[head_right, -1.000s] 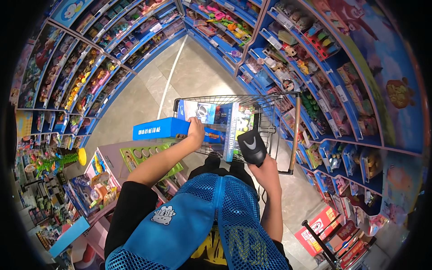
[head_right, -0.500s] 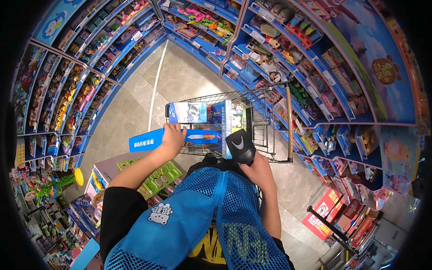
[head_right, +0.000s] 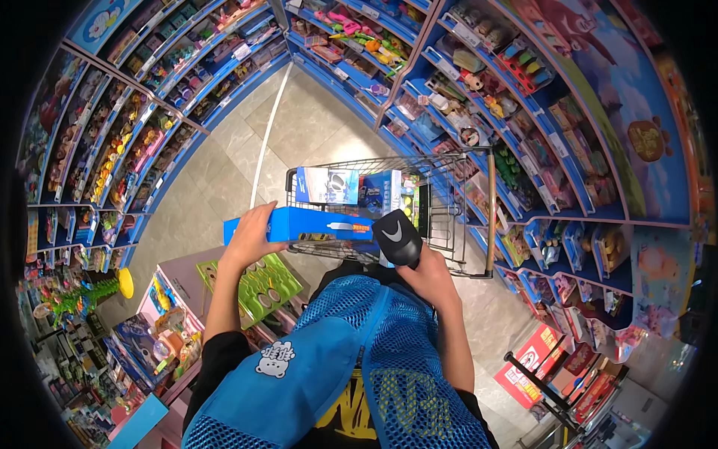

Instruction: Moving toy boxes from store shelves into a shopping cart and back to organize them.

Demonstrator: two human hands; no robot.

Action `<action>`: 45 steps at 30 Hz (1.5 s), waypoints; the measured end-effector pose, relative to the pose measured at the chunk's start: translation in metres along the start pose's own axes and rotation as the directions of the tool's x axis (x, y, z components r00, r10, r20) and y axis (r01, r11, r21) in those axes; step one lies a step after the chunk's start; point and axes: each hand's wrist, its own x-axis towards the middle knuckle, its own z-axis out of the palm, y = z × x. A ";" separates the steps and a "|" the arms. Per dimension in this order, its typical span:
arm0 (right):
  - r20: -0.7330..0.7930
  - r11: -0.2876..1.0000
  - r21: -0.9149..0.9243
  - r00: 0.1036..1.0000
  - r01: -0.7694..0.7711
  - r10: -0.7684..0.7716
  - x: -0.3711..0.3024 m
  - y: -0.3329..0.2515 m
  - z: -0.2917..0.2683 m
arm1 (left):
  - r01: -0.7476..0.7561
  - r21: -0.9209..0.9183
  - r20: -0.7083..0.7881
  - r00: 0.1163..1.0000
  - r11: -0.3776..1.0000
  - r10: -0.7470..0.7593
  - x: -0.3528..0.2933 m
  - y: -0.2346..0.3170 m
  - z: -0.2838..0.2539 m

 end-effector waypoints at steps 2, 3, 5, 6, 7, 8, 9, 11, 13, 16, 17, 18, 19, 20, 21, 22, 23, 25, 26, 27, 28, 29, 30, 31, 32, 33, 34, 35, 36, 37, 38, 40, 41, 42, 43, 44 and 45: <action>0.044 1.000 -0.009 0.999 -0.022 0.023 0.002 0.002 0.003 | 0.030 -0.026 -0.013 0.999 0.999 -0.030 -0.015 -0.019 0.010; 0.044 1.000 -0.012 0.999 -0.020 0.021 0.004 -0.001 0.004 | 0.072 -0.016 -0.020 0.997 0.997 -0.072 -0.023 -0.026 0.012; 0.084 0.999 -0.029 0.996 -0.041 0.043 0.005 -0.011 0.007 | 0.116 -0.008 -0.030 0.993 0.993 -0.116 -0.037 -0.037 0.016; 0.085 0.999 -0.031 0.995 -0.039 0.041 0.005 -0.011 0.008 | 0.115 0.011 -0.074 0.991 0.993 -0.114 -0.043 -0.042 0.019; 0.091 0.999 -0.027 0.995 -0.047 0.049 0.004 -0.010 0.011 | 0.116 0.032 -0.118 0.987 0.993 -0.112 -0.049 -0.046 0.021; 0.096 0.998 -0.023 0.994 -0.055 0.057 0.004 -0.010 0.013 | 0.120 0.032 -0.122 0.986 0.992 -0.115 -0.054 -0.050 0.023; 0.102 0.998 -0.038 0.993 -0.053 0.057 0.005 -0.011 0.013 | 0.099 0.048 -0.117 0.989 0.994 -0.093 -0.058 -0.053 0.026; 0.117 0.998 -0.046 0.992 -0.049 0.054 0.005 -0.007 0.017 | 0.082 0.063 -0.108 0.991 0.995 -0.074 -0.064 -0.055 0.028; 0.130 0.997 -0.053 0.990 -0.047 0.054 0.005 -0.006 0.019 | 0.059 0.066 -0.124 0.991 0.996 -0.050 -0.067 -0.056 0.031; 0.179 0.998 -0.039 0.982 -0.047 0.054 0.005 -0.009 0.019 | 0.066 0.053 -0.164 0.985 0.996 -0.057 -0.075 -0.053 0.036; 0.185 0.998 -0.041 0.981 -0.049 0.055 0.005 -0.010 0.018 | 0.066 0.052 -0.164 0.985 0.996 -0.057 -0.077 -0.050 0.036; 0.192 0.998 -0.044 0.980 -0.049 0.057 0.004 -0.010 0.016 | 0.065 0.049 -0.191 0.980 0.997 -0.054 -0.081 -0.044 0.035; 0.192 0.998 -0.046 0.980 -0.048 0.056 0.004 -0.010 0.014 | 0.064 0.046 -0.219 0.974 0.997 -0.052 -0.083 -0.038 0.035; 0.188 0.998 -0.058 0.982 -0.022 0.032 0.005 -0.010 0.012 | 0.066 0.044 -0.222 0.974 0.997 -0.055 -0.086 -0.031 0.035; 0.184 0.998 -0.070 0.983 0.006 0.007 0.005 -0.009 0.009 | 0.056 0.045 -0.219 0.975 0.997 -0.045 -0.089 -0.022 0.033; 0.187 0.997 -0.072 0.982 0.011 0.003 0.006 -0.009 0.006 | 0.046 0.047 -0.217 0.975 0.998 -0.035 -0.092 -0.013 0.032; 0.198 0.996 -0.083 0.980 0.008 0.009 0.007 -0.008 0.003 | 0.051 0.046 -0.223 0.974 0.998 -0.040 -0.096 -0.005 0.030; 0.217 0.996 -0.093 0.976 0.014 0.006 0.009 -0.007 -0.003 | 0.094 0.090 -0.293 0.954 0.991 -0.064 -0.105 0.015 0.024; 0.216 0.996 -0.083 0.976 0.024 -0.006 0.010 -0.007 -0.007 | 0.105 0.094 -0.298 0.952 0.990 -0.073 -0.109 0.027 0.019; 0.215 0.997 -0.071 0.976 0.035 -0.019 0.011 -0.006 -0.011 | 0.136 0.095 -0.339 0.936 0.986 -0.096 -0.113 0.040 0.014; 0.222 0.997 -0.066 0.974 0.049 -0.033 0.013 -0.004 -0.013 | 0.166 0.097 -0.383 0.916 0.981 -0.117 -0.114 0.051 0.009; 0.234 0.996 -0.064 0.971 0.057 -0.041 0.015 -0.001 -0.016 | 0.177 0.107 -0.392 0.912 0.978 -0.123 -0.117 0.061 0.004; 0.247 0.996 -0.060 0.968 0.066 -0.049 0.017 0.002 -0.020 | 0.208 0.088 -0.443 0.884 0.974 -0.148 -0.119 0.071 0.001; 0.250 0.995 -0.052 0.966 0.084 -0.069 0.017 0.005 -0.023 | 0.233 0.069 -0.496 0.852 0.970 -0.169 -0.123 0.082 -0.001; 0.244 0.993 -0.028 0.964 0.116 -0.105 0.018 0.009 -0.027 | 0.241 0.082 -0.508 0.845 0.967 -0.167 -0.128 0.093 -0.002; 0.235 0.989 -0.004 0.962 0.147 -0.142 0.018 0.013 -0.031 | 0.304 0.044 -0.570 0.790 0.952 -0.226 -0.134 0.104 -0.002; 0.242 0.987 0.015 0.957 0.162 -0.161 0.021 0.018 -0.037 | 0.368 0.008 -0.624 0.729 0.930 -0.283 -0.140 0.115 -0.003; 0.259 0.982 0.045 0.947 0.185 -0.190 0.023 0.024 -0.043 | 0.389 -0.049 -0.646 0.690 0.920 -0.327 -0.148 0.122 -0.001; 0.273 0.976 0.075 0.937 0.206 -0.219 0.024 0.030 -0.051 | 0.399 -0.030 -0.654 0.686 0.917 -0.320 -0.152 0.134 -0.001; 0.275 0.972 0.093 0.932 0.218 -0.235 0.025 0.035 -0.058 | 0.392 -0.153 -0.692 0.613 0.907 -0.382 -0.153 0.149 -0.002; 0.286 0.979 0.093 0.937 0.181 -0.201 0.024 0.039 -0.068 | 0.370 -0.272 -0.716 0.538 0.888 -0.444 -0.154 0.163 -0.002; 0.294 0.983 0.109 0.939 0.150 -0.176 0.024 0.054 -0.084 | 0.369 -0.296 -0.709 0.532 0.881 -0.462 -0.163 0.173 0.005; 0.279 0.981 0.146 0.946 0.127 -0.164 0.023 0.064 -0.091 | 0.291 -0.486 -0.699 0.437 0.824 -0.566 -0.167 0.179 0.012; 0.265 0.978 0.183 0.953 0.102 -0.149 0.022 0.076 -0.098 | 0.186 -0.650 -0.657 0.349 0.737 -0.668 -0.168 0.184 0.019; 0.196 0.955 0.245 0.956 0.170 -0.220 0.022 0.099 -0.096 | 0.033 -0.729 -0.625 0.373 0.683 -0.685 -0.167 0.191 0.024; 0.203 0.951 0.257 0.953 0.170 -0.225 0.023 0.109 -0.103 | 0.044 -0.722 -0.630 0.368 0.690 -0.683 -0.167 0.195 0.033; 0.239 0.950 0.306 0.962 0.058 -0.136 0.023 0.118 -0.110 | -0.081 -0.815 -0.569 0.295 0.574 -0.767 -0.167 0.197 0.044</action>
